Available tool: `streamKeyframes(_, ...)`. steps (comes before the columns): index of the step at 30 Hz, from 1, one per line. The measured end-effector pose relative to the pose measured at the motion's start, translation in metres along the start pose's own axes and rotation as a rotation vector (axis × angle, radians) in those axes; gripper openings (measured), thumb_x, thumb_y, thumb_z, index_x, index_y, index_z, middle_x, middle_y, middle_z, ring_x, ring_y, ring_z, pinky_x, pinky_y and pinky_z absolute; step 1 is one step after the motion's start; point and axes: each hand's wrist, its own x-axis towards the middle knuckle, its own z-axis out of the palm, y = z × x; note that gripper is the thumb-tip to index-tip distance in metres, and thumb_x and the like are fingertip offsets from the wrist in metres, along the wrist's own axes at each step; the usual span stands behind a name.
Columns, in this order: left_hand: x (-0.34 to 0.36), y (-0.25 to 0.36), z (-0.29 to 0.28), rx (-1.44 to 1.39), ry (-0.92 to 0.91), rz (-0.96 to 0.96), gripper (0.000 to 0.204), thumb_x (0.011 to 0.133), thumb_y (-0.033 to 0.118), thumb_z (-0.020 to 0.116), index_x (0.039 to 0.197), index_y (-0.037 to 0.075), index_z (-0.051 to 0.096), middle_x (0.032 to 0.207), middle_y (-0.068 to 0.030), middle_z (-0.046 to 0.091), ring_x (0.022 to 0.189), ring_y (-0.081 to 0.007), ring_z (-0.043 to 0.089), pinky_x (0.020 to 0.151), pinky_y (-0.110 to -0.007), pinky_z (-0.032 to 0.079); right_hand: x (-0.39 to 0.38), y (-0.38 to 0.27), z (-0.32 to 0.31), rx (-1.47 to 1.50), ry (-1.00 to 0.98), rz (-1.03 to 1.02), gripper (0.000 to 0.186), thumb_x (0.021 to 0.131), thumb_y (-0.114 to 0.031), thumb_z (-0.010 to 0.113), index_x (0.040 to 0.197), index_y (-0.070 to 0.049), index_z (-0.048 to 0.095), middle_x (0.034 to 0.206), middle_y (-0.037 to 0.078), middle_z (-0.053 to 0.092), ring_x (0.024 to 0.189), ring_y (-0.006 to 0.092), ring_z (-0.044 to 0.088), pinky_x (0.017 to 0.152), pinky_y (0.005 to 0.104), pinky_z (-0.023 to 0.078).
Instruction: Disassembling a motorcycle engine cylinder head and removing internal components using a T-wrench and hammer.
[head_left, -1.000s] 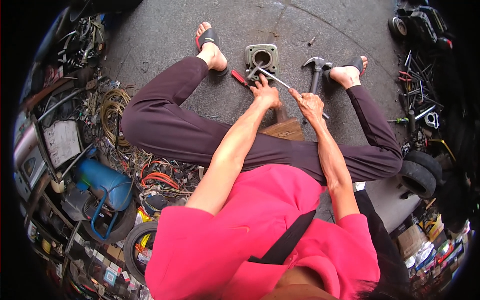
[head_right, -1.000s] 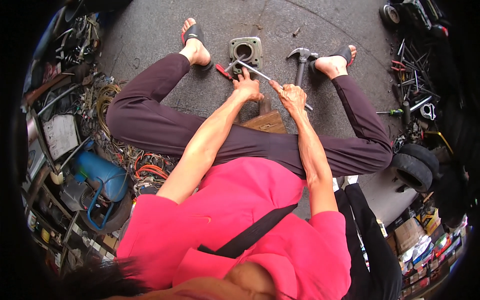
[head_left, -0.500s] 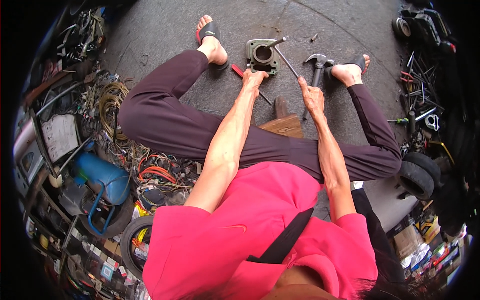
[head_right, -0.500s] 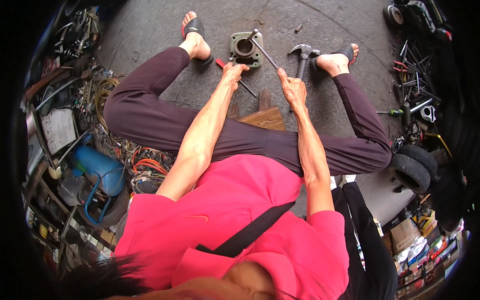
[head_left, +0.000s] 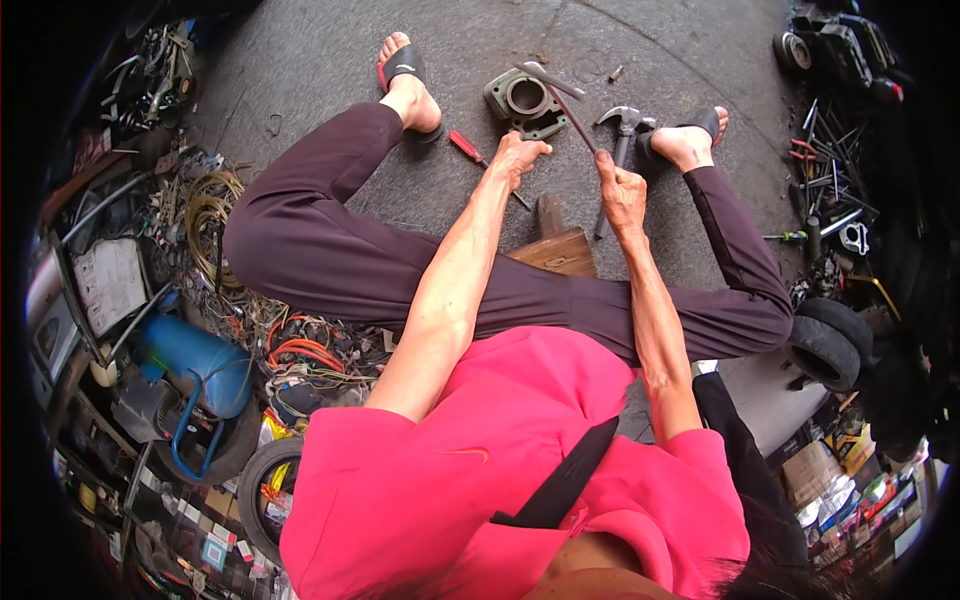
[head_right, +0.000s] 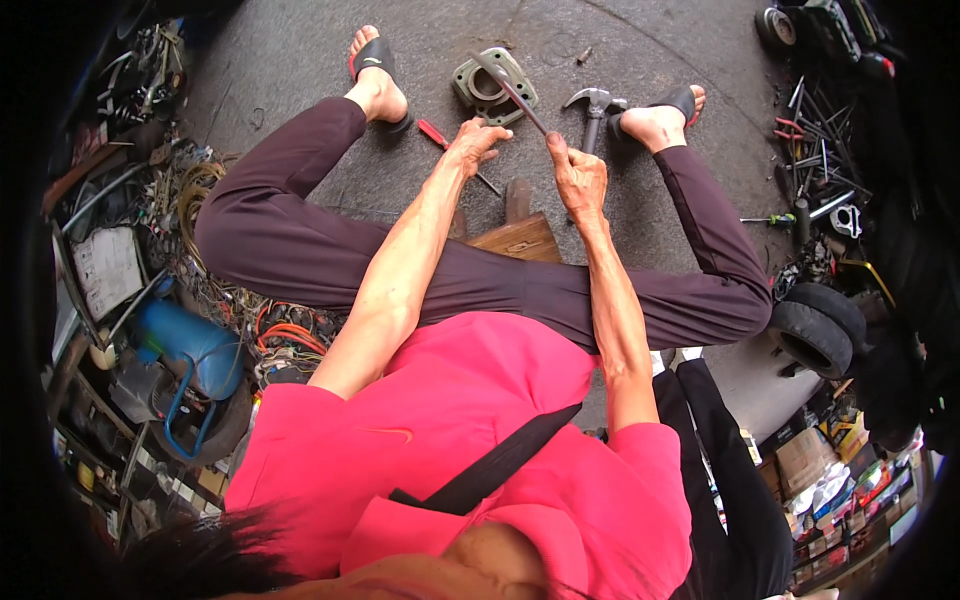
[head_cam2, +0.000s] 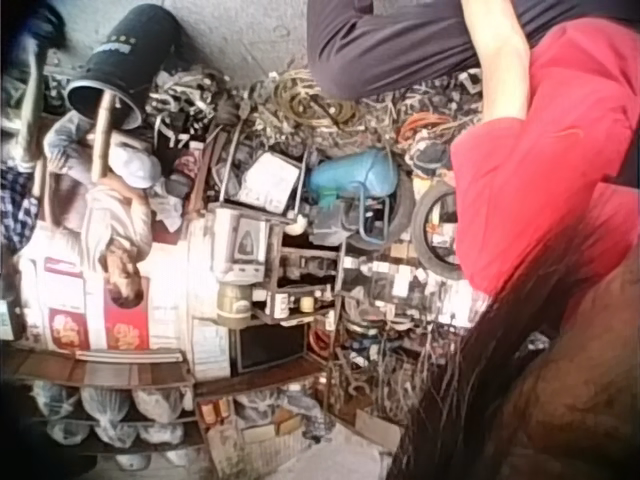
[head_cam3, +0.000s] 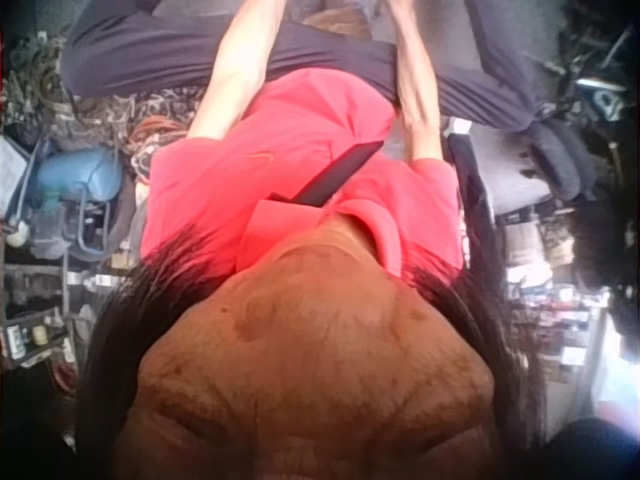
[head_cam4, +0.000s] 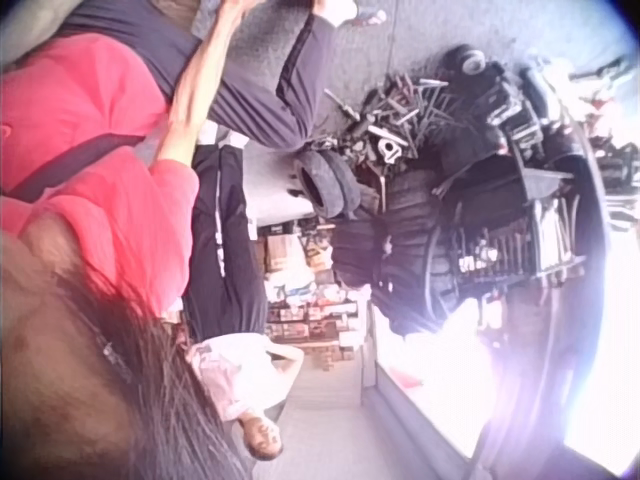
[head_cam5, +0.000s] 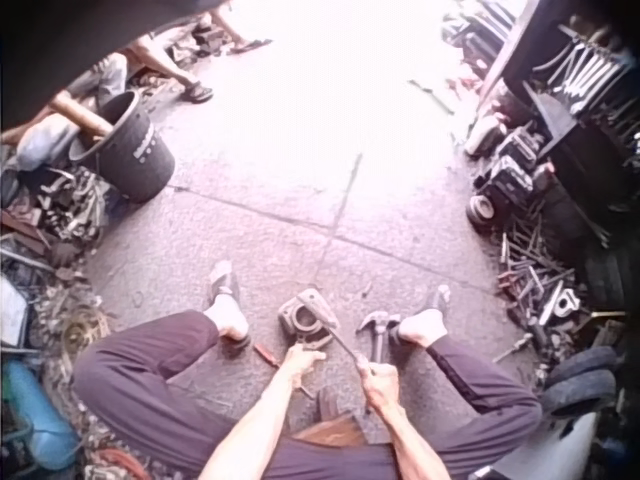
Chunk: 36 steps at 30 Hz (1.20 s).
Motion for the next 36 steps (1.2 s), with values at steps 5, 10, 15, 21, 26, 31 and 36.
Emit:
streamKeyframes(5, 0.001, -0.004, -0.004, 0.022, -0.043, 0.015, 0.066, 0.073, 0.01, 0.07, 0.132, -0.001, 0.041, 0.128, -0.0126, 0.052, 0.118, -0.0252, 0.05, 0.098, -0.043, 0.044, 0.008, 0.004, 0.018, -0.382, 0.028, 0.167, 0.077, 0.083, -0.071, 0.045, 0.06, 0.0, 0.061, 0.053, 0.015, 0.057, 0.052, 0.0314, 0.057, 0.054, 0.0425, 0.042)
streamKeyframes(10, 0.021, -0.018, -0.005, 0.301, 0.02, 0.101, 0.062, 0.073, 0.011, 0.071, 0.127, -0.001, 0.044, 0.126, -0.0143, 0.056, 0.114, -0.0243, 0.053, 0.089, -0.04, 0.047, 0.009, 0.009, 0.011, -0.236, 0.031, 0.122, 0.079, 0.083, -0.072, 0.043, 0.062, 0.002, 0.061, 0.052, 0.019, 0.051, 0.052, 0.0311, 0.054, 0.055, 0.0438, 0.041)
streamKeyframes(15, 0.032, -0.03, -0.006, 0.25, -0.022, 0.111, 0.066, 0.074, 0.012, 0.071, 0.13, -0.001, 0.041, 0.129, -0.0149, 0.053, 0.117, -0.0262, 0.052, 0.089, -0.04, 0.048, 0.001, 0.012, 0.015, -0.151, 0.014, 0.067, 0.077, 0.083, -0.07, 0.048, 0.057, 0.003, 0.056, 0.048, 0.013, 0.047, 0.049, 0.024, 0.048, 0.051, 0.0402, 0.038)
streamKeyframes(21, 0.023, -0.023, -0.003, 0.3, 0.07, 0.163, 0.058, 0.074, 0.015, 0.071, 0.123, -0.004, 0.046, 0.116, -0.0175, 0.061, 0.11, -0.0257, 0.058, 0.083, -0.04, 0.05, 0.003, 0.017, 0.015, -0.403, -0.099, 0.057, 0.082, 0.082, -0.074, 0.04, 0.064, 0.002, 0.064, 0.06, 0.023, 0.059, 0.063, 0.0393, 0.062, 0.062, 0.0477, 0.045)
streamKeyframes(26, -0.004, -0.016, 0.01, 0.705, 0.593, 0.731, 0.031, 0.075, 0.012, 0.062, 0.1, -0.001, 0.047, 0.103, -0.0223, 0.053, 0.095, -0.0402, 0.055, 0.079, -0.051, 0.045, -0.006, 0.002, -0.003, 0.13, 0.088, 0.039, 0.071, 0.088, -0.062, 0.05, 0.052, -0.001, 0.044, 0.046, 0.006, 0.037, 0.048, 0.0138, 0.032, 0.047, 0.0361, 0.028)
streamKeyframes(31, -0.004, -0.003, 0.033, 1.247, 0.534, 1.133, 0.026, 0.07, 0.012, 0.065, 0.092, 0.007, 0.053, 0.091, -0.0112, 0.05, 0.091, -0.0279, 0.05, 0.074, -0.04, 0.04, -0.015, -0.019, -0.026, 0.596, 0.133, -0.001, 0.065, 0.092, -0.056, 0.044, 0.049, -0.01, 0.033, 0.047, -0.004, 0.031, 0.046, 0.0077, 0.028, 0.045, 0.0297, 0.02)
streamKeyframes(36, 0.003, -0.02, 0.05, 1.333, 0.503, 0.922, 0.033, 0.07, 0.009, 0.062, 0.101, -0.001, 0.054, 0.096, -0.0146, 0.053, 0.093, -0.0287, 0.051, 0.075, -0.041, 0.044, -0.024, -0.031, -0.035, 0.663, 0.231, -0.083, 0.062, 0.094, -0.054, 0.042, 0.051, -0.009, 0.035, 0.048, -0.003, 0.034, 0.046, 0.0077, 0.03, 0.045, 0.0274, 0.021)
